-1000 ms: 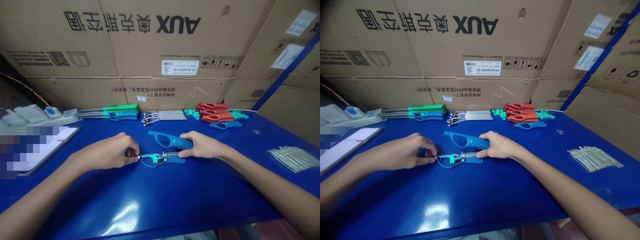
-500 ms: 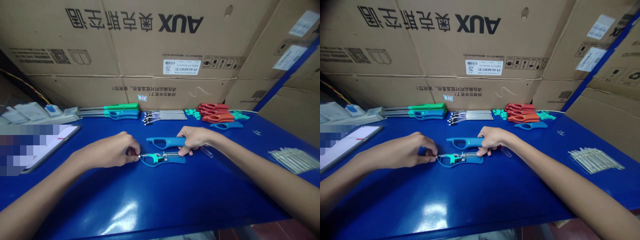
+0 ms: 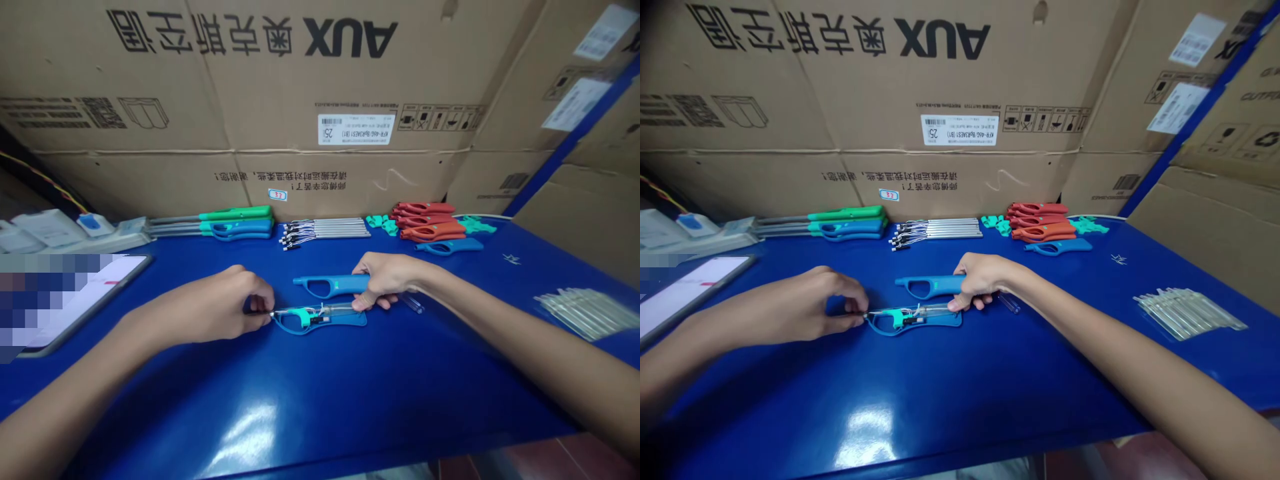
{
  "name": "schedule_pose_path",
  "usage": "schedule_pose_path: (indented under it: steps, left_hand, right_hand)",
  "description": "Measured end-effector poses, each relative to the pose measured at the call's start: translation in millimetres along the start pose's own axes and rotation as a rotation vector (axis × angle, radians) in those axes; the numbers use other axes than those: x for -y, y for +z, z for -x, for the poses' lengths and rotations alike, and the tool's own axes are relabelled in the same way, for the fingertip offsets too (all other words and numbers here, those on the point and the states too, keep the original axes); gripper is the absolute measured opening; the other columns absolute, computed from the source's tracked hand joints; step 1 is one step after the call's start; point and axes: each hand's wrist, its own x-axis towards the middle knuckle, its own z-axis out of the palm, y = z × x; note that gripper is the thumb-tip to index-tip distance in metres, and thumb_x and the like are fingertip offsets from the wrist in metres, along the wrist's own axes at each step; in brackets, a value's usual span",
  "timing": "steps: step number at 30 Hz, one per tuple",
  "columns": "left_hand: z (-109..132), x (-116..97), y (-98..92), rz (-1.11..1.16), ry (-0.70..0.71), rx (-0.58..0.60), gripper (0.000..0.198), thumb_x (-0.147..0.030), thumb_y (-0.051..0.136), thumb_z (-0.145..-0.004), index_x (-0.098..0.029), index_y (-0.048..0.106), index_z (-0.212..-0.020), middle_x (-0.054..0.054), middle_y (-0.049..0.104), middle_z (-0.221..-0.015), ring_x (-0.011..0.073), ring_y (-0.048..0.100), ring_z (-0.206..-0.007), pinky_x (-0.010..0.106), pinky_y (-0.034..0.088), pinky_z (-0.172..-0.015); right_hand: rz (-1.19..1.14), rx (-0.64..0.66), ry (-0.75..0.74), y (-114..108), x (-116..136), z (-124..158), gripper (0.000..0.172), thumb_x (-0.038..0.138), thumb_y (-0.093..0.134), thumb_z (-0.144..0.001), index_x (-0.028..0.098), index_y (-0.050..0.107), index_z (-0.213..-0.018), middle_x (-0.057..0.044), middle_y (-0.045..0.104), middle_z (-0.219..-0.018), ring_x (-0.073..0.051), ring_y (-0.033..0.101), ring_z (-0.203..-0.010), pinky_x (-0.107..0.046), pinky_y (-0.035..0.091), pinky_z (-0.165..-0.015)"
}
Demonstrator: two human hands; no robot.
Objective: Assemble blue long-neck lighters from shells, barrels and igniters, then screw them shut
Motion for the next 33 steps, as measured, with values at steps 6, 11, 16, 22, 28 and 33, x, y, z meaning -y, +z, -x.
schedule_pose_path:
  steps: [6, 11, 16, 22, 28, 33]
  left_hand:
    - [-3.4, -27.3, 5.3, 0.030, 0.156, -0.168, 0.022, -0.034, 0.059, -0.085, -0.023, 0.066, -0.102, 0.001, 0.068, -0.101, 0.0189, 0.063, -0.092, 0.031, 0.048, -0.084]
    - [-17.4, -43.5, 26.4, -0.003, 0.278, -0.205, 0.035, -0.043, 0.056, -0.091, -0.021, 0.062, -0.117, 0.006, 0.064, -0.110, 0.0236, 0.059, -0.103, 0.040, 0.045, -0.095]
    - [-22.0, -43.1, 34.3, 0.022, 0.248, -0.198, 0.031, -0.037, 0.050, -0.095, -0.019, 0.061, -0.118, 0.008, 0.063, -0.109, 0.0231, 0.059, -0.103, 0.038, 0.049, -0.091]
    - [-22.6, -41.9, 37.0, 0.060, 0.248, -0.226, 0.030, -0.035, 0.051, -0.095, -0.018, 0.062, -0.117, 0.008, 0.064, -0.108, 0.0207, 0.061, -0.101, 0.034, 0.050, -0.090]
    - [-24.3, -42.5, 37.3, 0.086, 0.232, -0.230, 0.030, -0.034, 0.052, -0.094, -0.018, 0.063, -0.117, 0.007, 0.064, -0.108, 0.0203, 0.061, -0.101, 0.033, 0.050, -0.090]
    - [-23.8, -42.3, 36.6, 0.107, 0.211, -0.223, 0.030, -0.035, 0.053, -0.093, -0.019, 0.064, -0.116, 0.007, 0.064, -0.108, 0.0204, 0.061, -0.100, 0.033, 0.050, -0.090]
  right_hand:
    - [-0.085, 0.002, -0.090, 1.1, -8.1, -0.1, 0.035, 0.038, 0.084, -0.059, 0.014, 0.058, -0.063, 0.007, 0.054, -0.040, -0.004, 0.044, -0.034, -0.017, 0.033, -0.035]
    - [-0.138, 0.027, -0.156, 2.0, -13.1, 0.7, 0.041, 0.043, 0.086, -0.053, 0.013, 0.062, -0.064, 0.004, 0.061, -0.052, -0.007, 0.055, -0.043, -0.017, 0.039, -0.037]
    - [-0.147, 0.033, -0.162, 2.1, -13.1, 5.3, 0.038, 0.042, 0.085, -0.057, 0.013, 0.062, -0.066, 0.003, 0.062, -0.053, -0.007, 0.056, -0.045, -0.017, 0.042, -0.042]
    - [-0.155, 0.023, -0.136, 2.9, -11.1, 7.7, 0.032, 0.038, 0.083, -0.062, 0.014, 0.062, -0.065, 0.003, 0.061, -0.049, -0.006, 0.051, -0.041, -0.017, 0.040, -0.041]
    - [-0.176, 0.025, -0.153, 3.8, -9.7, 9.3, 0.026, 0.031, 0.080, -0.065, 0.013, 0.061, -0.065, 0.003, 0.061, -0.051, -0.005, 0.051, -0.040, -0.016, 0.038, -0.039]
    - [-0.186, 0.001, -0.153, 4.7, -10.6, 10.8, 0.021, 0.027, 0.075, -0.069, 0.013, 0.060, -0.065, 0.003, 0.062, -0.056, -0.005, 0.054, -0.042, -0.016, 0.038, -0.039]
